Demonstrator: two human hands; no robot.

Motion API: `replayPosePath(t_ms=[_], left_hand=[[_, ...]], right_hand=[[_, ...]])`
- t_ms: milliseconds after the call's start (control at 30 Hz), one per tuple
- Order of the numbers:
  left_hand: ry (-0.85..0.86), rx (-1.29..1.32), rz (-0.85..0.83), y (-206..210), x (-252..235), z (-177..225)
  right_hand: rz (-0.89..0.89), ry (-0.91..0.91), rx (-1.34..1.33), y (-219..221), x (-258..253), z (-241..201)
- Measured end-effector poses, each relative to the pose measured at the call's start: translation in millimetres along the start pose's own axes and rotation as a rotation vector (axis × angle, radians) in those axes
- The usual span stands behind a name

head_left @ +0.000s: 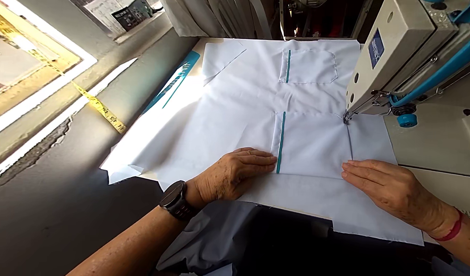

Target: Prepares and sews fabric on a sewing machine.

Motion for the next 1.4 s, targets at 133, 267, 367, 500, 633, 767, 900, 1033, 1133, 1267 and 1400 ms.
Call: replayPosePath(t_ms=[133,267,367,500,633,767,900,1033,1133,1267,1400], left_hand=[[-0.056,0.084,0.069,0.2,-4.4,-5.2],[-0.116,-0.060,0.144,-1.1,-10.9,5.2],[-0.108,-0.144,0.150,-2.2,-12.3,10.3],[-0.171,-0.286,-0.049,-9.0,-26.0,20.9],[-0.102,-0.321,0.026,-14.9,-92.8,51.0],[-0.109,0.181,0.180,21.5,-154.7,50.8],[-0.185,0.315,0.198,43.5,-151.3,40.3],[-0.205,0.317,0.182,44.6,-149.4,39.4],[-0.171,0.264,0.236,45.4,-149.1,39.7],[-0.199,0.240,0.297,42.5,-143.6,36.5],[-0.256,0.301,0.283,43.0,-140.3,31.1]], right_hand=[[0.011,0.015,-0.002,0.6,1.4,0.7],[0.016,0.019,0.020,0.5,1.3,-1.1],[-0.010,0.011,0.070,0.3,-2.5,-6.7],[-0.055,-0.005,0.116,-1.4,-5.1,-11.5],[-0.048,-0.036,0.133,-2.8,-8.9,-13.3],[-0.006,-0.052,0.096,-4.4,-8.4,-13.0],[0.120,0.066,-0.176,-3.7,-2.2,15.1],[0.142,0.090,-0.313,-1.9,-5.3,30.1],[0.163,0.088,-0.357,-2.0,-5.8,34.8],[0.176,0.070,-0.377,-0.7,-6.9,37.2],[0.145,0.071,-0.449,-1.6,-11.3,42.8]])
Point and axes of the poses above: each hand's wrist, its own x-axis away from the middle knuckle, its own y-axis out of the palm, z = x × y, the point moved 8 cm from there along -x, towards the middle knuckle, and after that the axes turned 15 degrees about -z, right-handed, at the moved point
